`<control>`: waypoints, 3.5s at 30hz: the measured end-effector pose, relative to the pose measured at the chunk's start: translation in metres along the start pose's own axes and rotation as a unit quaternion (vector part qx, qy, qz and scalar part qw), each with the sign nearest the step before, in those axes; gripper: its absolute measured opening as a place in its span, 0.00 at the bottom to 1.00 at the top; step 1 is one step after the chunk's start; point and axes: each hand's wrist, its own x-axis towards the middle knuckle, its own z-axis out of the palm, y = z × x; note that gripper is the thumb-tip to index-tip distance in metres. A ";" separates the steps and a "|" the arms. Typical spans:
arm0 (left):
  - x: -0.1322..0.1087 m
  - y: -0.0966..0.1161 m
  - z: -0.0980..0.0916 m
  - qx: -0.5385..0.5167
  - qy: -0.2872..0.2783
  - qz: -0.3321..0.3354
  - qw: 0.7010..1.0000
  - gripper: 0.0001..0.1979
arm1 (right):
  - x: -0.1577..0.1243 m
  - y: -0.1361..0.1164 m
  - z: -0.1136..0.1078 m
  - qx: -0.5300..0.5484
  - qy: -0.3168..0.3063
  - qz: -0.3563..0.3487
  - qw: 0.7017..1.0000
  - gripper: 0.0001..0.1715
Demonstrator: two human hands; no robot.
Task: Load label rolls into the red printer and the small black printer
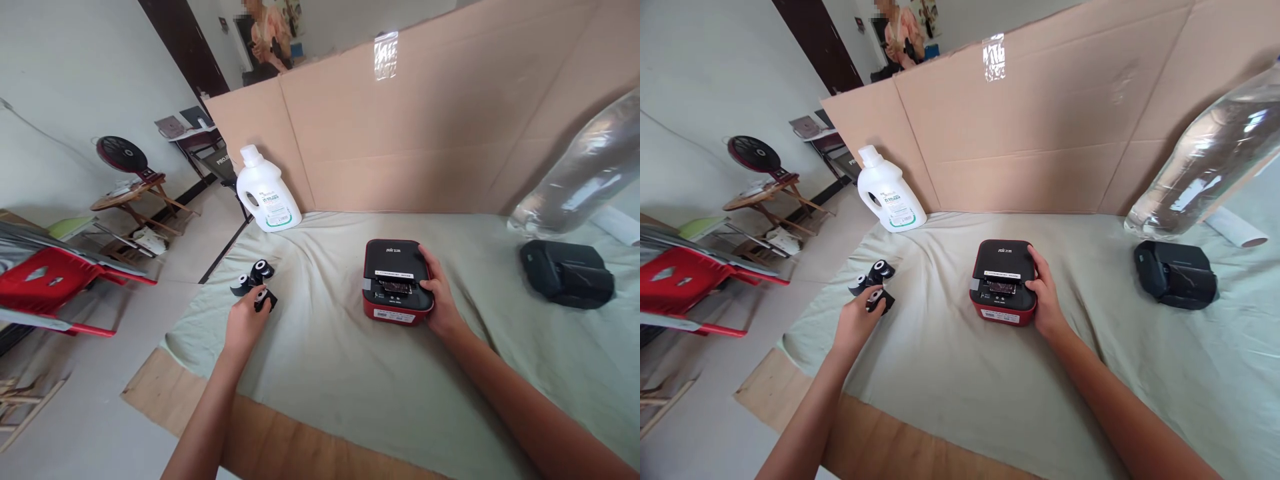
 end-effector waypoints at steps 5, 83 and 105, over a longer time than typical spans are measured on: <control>-0.001 0.014 -0.002 -0.009 0.136 0.065 0.989 0.22 | 0.001 0.003 -0.001 0.008 0.009 -0.005 1.000 0.38; 0.025 0.191 0.063 -0.618 -0.376 -0.030 0.690 0.25 | 0.008 -0.031 -0.010 0.031 -0.058 0.142 0.988 0.35; 0.028 0.188 0.067 -0.636 -0.385 -0.027 0.668 0.30 | 0.008 -0.017 -0.011 0.053 -0.027 0.132 0.989 0.40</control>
